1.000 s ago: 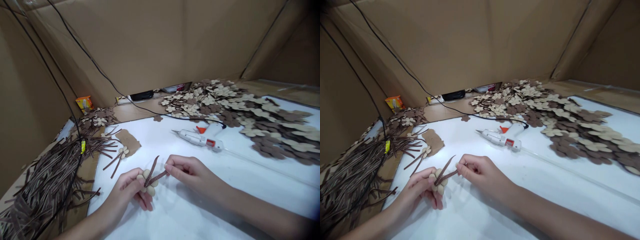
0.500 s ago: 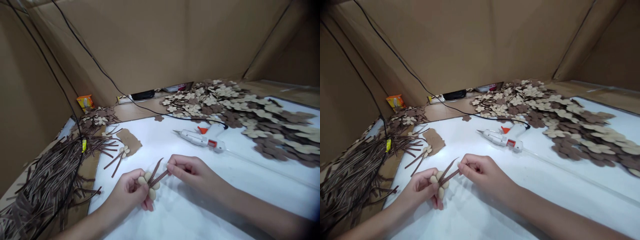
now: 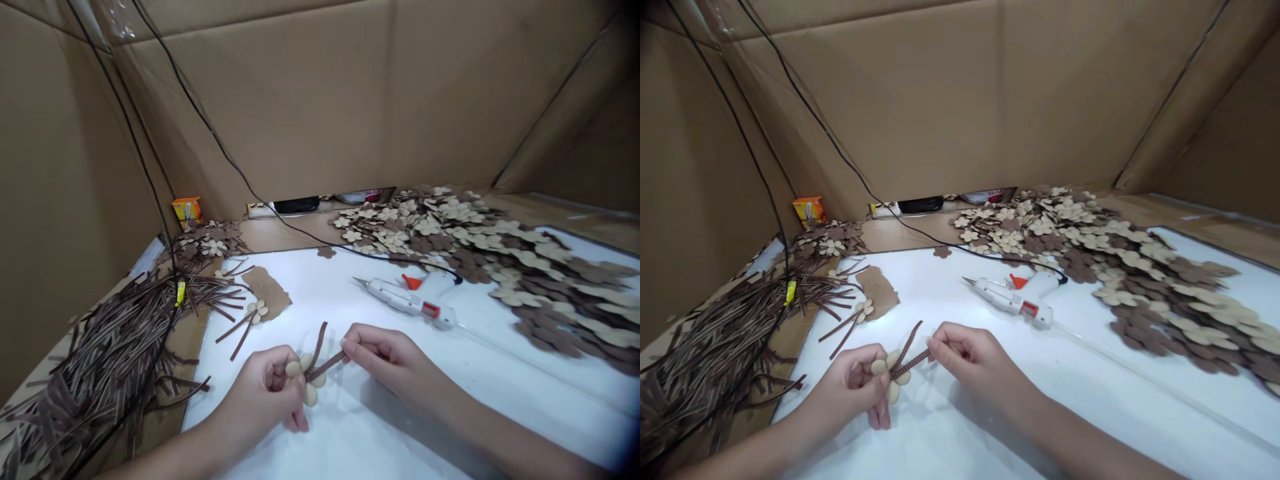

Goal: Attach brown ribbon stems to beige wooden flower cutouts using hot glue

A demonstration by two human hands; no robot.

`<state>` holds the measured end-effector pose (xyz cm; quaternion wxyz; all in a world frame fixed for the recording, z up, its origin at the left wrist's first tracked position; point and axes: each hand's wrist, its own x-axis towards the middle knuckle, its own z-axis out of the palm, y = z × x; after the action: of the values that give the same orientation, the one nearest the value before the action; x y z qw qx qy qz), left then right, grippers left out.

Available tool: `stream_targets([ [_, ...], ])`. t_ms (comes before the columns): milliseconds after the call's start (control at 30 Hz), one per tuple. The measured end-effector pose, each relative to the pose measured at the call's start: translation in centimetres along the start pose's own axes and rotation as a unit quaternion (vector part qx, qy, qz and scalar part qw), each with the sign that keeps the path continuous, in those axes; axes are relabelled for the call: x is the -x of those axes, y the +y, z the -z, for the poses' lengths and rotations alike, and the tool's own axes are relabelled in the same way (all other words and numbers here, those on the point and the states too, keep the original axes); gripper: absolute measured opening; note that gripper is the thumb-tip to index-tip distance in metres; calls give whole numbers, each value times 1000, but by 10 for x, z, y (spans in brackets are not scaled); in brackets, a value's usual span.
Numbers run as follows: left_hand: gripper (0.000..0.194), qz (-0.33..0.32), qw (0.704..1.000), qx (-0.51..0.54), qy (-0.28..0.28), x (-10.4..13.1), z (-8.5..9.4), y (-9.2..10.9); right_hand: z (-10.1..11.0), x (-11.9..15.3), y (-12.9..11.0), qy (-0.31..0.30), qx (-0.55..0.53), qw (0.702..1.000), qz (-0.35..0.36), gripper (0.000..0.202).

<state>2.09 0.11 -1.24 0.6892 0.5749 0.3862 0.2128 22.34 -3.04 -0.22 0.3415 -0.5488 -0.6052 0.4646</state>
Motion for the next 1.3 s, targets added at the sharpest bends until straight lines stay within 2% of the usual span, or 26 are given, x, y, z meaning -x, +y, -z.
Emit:
stream_targets([
  [200,22,-14,1000,26,-11,-3,2,-3,1,0,0,39,-37,999,2,37],
  [300,13,-76,995,-61,37,-3,7,2,1,-2,2,85,-93,992,-18,35],
  [367,16,-175,965,-178,81,1,12,9,3,-5,4,113,-163,979,-55,33],
  [467,32,-314,894,-306,99,9,19,17,5,-8,4,111,-245,959,-94,29],
  [500,34,-338,880,-319,97,11,20,19,5,-8,3,96,-249,959,-97,29],
  [567,34,-354,880,-302,95,13,21,19,3,-6,1,50,-227,969,-88,32],
  [700,33,-323,920,-205,87,9,19,15,-9,2,-4,-40,-155,986,-43,37],
  [833,34,-282,938,-183,90,5,17,15,-25,8,-5,-88,-159,983,-39,41],
  [967,35,-237,952,-170,93,6,16,16,-36,6,-5,-69,-232,968,-68,37],
  [1067,50,-165,978,-80,103,7,16,16,-33,5,-9,-21,-220,973,-62,38],
  [1167,48,-110,992,40,51,6,16,15,-27,6,-14,12,-167,985,-41,37],
  [1300,32,-66,997,35,-28,1,13,13,-26,7,-12,0,-138,990,-31,40],
])
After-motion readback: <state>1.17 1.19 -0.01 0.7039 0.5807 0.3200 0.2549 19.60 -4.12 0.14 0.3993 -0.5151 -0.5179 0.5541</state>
